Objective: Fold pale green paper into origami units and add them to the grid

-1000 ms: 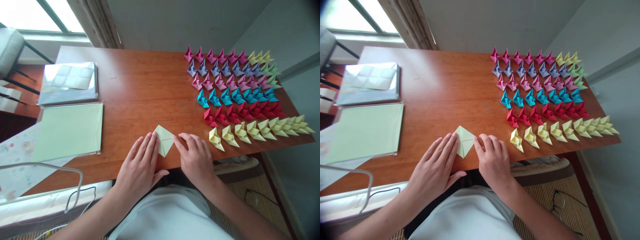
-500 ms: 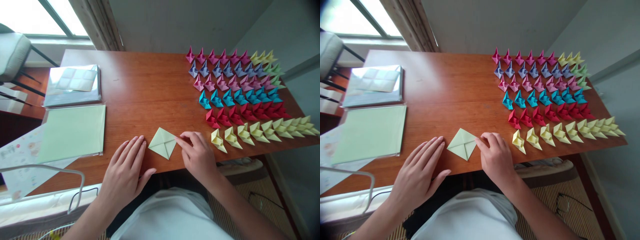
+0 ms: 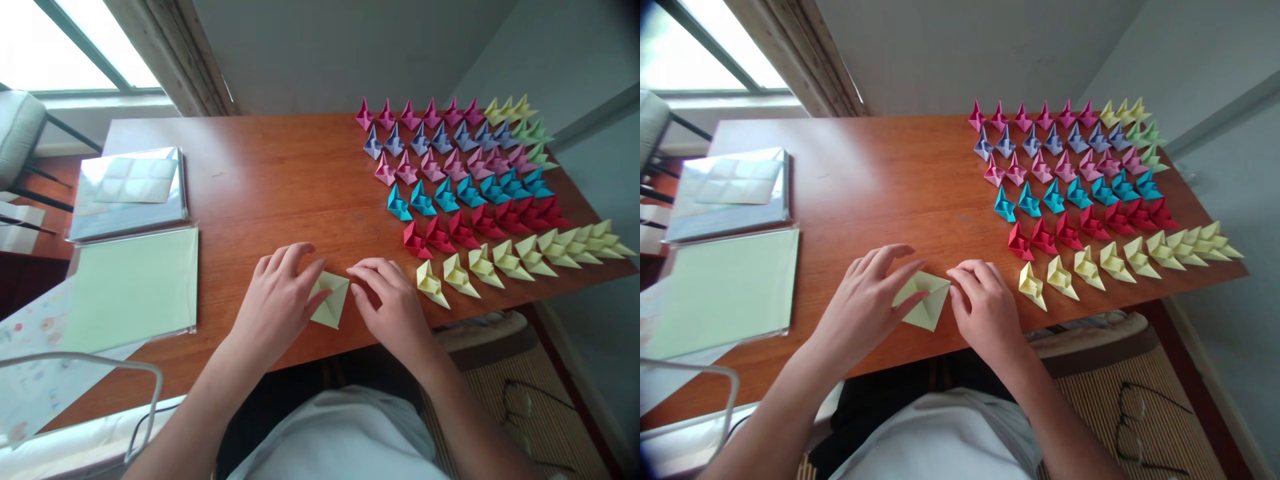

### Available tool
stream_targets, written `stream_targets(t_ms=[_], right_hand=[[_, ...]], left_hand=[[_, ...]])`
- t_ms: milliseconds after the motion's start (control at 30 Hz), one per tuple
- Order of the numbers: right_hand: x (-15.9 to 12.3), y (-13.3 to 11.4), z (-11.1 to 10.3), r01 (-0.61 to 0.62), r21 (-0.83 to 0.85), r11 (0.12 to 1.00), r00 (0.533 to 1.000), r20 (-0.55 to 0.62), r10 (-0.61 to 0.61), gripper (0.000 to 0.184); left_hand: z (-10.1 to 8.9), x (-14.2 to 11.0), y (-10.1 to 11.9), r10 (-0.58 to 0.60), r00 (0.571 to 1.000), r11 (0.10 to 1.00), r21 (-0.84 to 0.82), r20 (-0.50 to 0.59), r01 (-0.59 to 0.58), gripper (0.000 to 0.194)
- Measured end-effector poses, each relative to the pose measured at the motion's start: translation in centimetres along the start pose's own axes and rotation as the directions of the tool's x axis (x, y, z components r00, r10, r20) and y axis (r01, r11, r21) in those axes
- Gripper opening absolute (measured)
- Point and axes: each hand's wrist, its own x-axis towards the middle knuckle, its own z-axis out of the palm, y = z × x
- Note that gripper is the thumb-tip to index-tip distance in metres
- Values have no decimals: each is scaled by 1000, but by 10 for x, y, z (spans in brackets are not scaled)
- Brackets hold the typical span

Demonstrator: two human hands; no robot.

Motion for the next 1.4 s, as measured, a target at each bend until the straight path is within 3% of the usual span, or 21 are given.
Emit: stream_targets(t_ms=[200, 433, 567, 700, 867, 933, 1000, 1067, 1133, 1300, 1400], right_hand=[[-9, -3, 2, -48, 25, 999, 998, -33, 49, 30], [-4, -5, 6, -44, 43, 998, 998, -40, 45, 29], [-2, -6, 7, -72, 77, 994, 997, -36, 75, 30], [-3, -9, 4, -169, 269, 948, 984, -15, 179, 34], [-8, -7, 5, -240, 519, 820, 966, 40, 257, 43], [-8, -7, 8, -234, 580, 780, 967, 58, 247, 39], [-6, -7, 11, -209, 588, 782, 970, 26, 240, 26], [-3, -8, 12, -161, 542, 825, 974, -46, 221, 12], [1, -11, 10, -88, 471, 878, 980, -114, 160, 7], [7, -15, 0, 116, 334, 935, 988, -137, -73, 19], [6, -14, -1, 221, 252, 942, 971, -149, -188, 28]], left_hand=[[1, 0, -8, -36, 996, 993, -114, 81, 45, 20], [2, -5, -6, -149, 987, 950, -269, 55, 158, 10], [-2, -9, -6, -260, 964, 878, -403, 48, 257, 9], [-6, -14, -5, -412, 911, 701, -648, -27, 298, 18], [-9, -15, 6, -590, 807, 315, -927, -24, 203, 23], [-8, -16, 11, -603, 798, 233, -954, 11, 189, 17], [-5, -18, 13, -580, 814, 210, -961, 25, 179, 11], [-2, -22, 12, -554, 832, 241, -957, 2, 163, 9], [0, -26, 8, -516, 856, 340, -927, -45, 156, 10], [-9, -31, 0, -341, 924, 697, -707, -175, 123, 10], [-12, -32, 0, -256, 937, 823, -563, -239, 81, 13]])
